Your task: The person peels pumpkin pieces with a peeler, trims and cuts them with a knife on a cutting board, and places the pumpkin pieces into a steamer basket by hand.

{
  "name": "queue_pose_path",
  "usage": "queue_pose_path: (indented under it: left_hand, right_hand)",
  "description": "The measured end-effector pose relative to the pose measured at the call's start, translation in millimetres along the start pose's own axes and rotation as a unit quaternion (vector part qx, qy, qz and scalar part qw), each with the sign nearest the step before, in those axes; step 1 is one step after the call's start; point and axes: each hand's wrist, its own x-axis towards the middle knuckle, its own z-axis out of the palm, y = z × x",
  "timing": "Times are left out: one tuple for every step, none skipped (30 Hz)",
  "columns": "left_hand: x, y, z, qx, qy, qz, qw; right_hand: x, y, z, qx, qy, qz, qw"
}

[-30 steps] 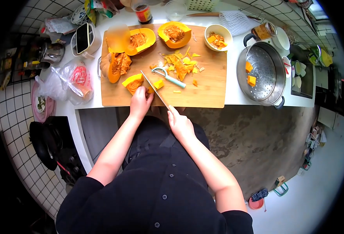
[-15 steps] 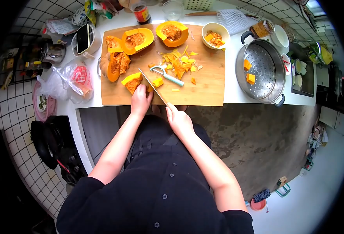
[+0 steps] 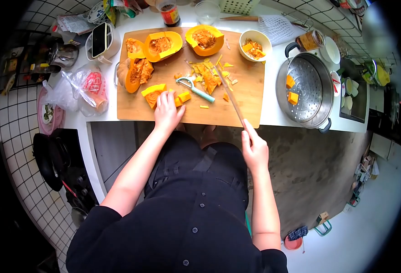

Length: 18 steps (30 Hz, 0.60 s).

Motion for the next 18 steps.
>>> queue_pose_path:
  left_hand:
    - [1.5,2.2,3.5,0.011,-0.016,-0.01,1.0]
    - [1.9,4.9,8.5,0.039,0.001,-0.011,0.999]
    - [1.7,7.8,15.0,0.066,0.019,-0.01,0.998]
    - [1.8,9.9,20.9,0.093,0.037,-0.01,0.995]
    - [2.8,9.2,25.5,0.095,0.057,0.003,0.994]
    - [3.9,7.8,30.4,0.085,0.053,0.004,0.995]
    - [4.4,6.1,35.0,0.075,0.047,0.006,0.996]
    - [4.5,4.0,39.3,0.065,0.041,0.009,0.997]
    - [5.3,2.9,40.6,0.066,0.064,0.028,0.995]
    - [6.3,1.3,41.2,0.061,0.076,0.042,0.994]
    - [6.7,-1.0,42.3,0.068,0.082,0.057,0.993]
    - [7.9,-1.8,41.9,0.075,0.088,0.072,0.991]
    - [9.3,-2.1,41.8,0.077,0.093,0.078,0.99]
    - [10.4,-2.3,41.3,0.085,0.088,0.076,0.99]
    - [12.5,-1.6,39.8,0.088,0.082,0.074,0.99]
    - [14.8,-1.3,38.9,0.091,0.075,0.073,0.99]
    - [17.7,-1.6,38.7,0.08,0.075,0.071,0.991]
    - [19.6,2.2,35.9,0.053,0.068,0.047,0.995]
  right_hand:
    - [2.4,8.8,-5.1,-0.023,-0.001,0.008,1.0]
    - [4.9,17.0,-10.0,-0.047,-0.001,0.016,0.999]
    - [7.7,23.0,-12.3,-0.063,0.016,-0.003,0.998]
    - [9.2,27.2,-14.0,-0.077,0.013,0.006,0.997]
    - [11.3,30.0,-16.5,-0.091,0.011,0.016,0.996]
    - [13.4,33.4,-18.9,-0.106,0.01,0.026,0.994]
    - [15.1,40.6,-16.3,-0.116,0.034,-0.007,0.993]
    - [17.2,43.6,-15.3,-0.13,0.046,-0.026,0.99]
    - [19.9,46.4,-14.1,-0.135,0.048,-0.03,0.989]
    - [23.4,49.6,-12.8,-0.141,0.049,-0.034,0.988]
    - [27.7,53.2,-11.2,-0.145,0.063,-0.061,0.986]
    - [32.4,57.0,-9.5,-0.15,0.077,-0.089,0.982]
    - [36.9,60.9,-7.6,-0.165,0.08,-0.09,0.979]
    - [41.9,64.3,-6.3,-0.189,0.08,-0.096,0.974]
    - [48.2,68.4,-5.1,-0.198,0.085,-0.118,0.969]
    - [54.5,72.6,-4.0,-0.207,0.091,-0.139,0.964]
    - [60.2,76.2,-2.7,-0.225,0.101,-0.156,0.957]
    - [66.2,82.0,-1.4,-0.228,0.104,-0.169,0.953]
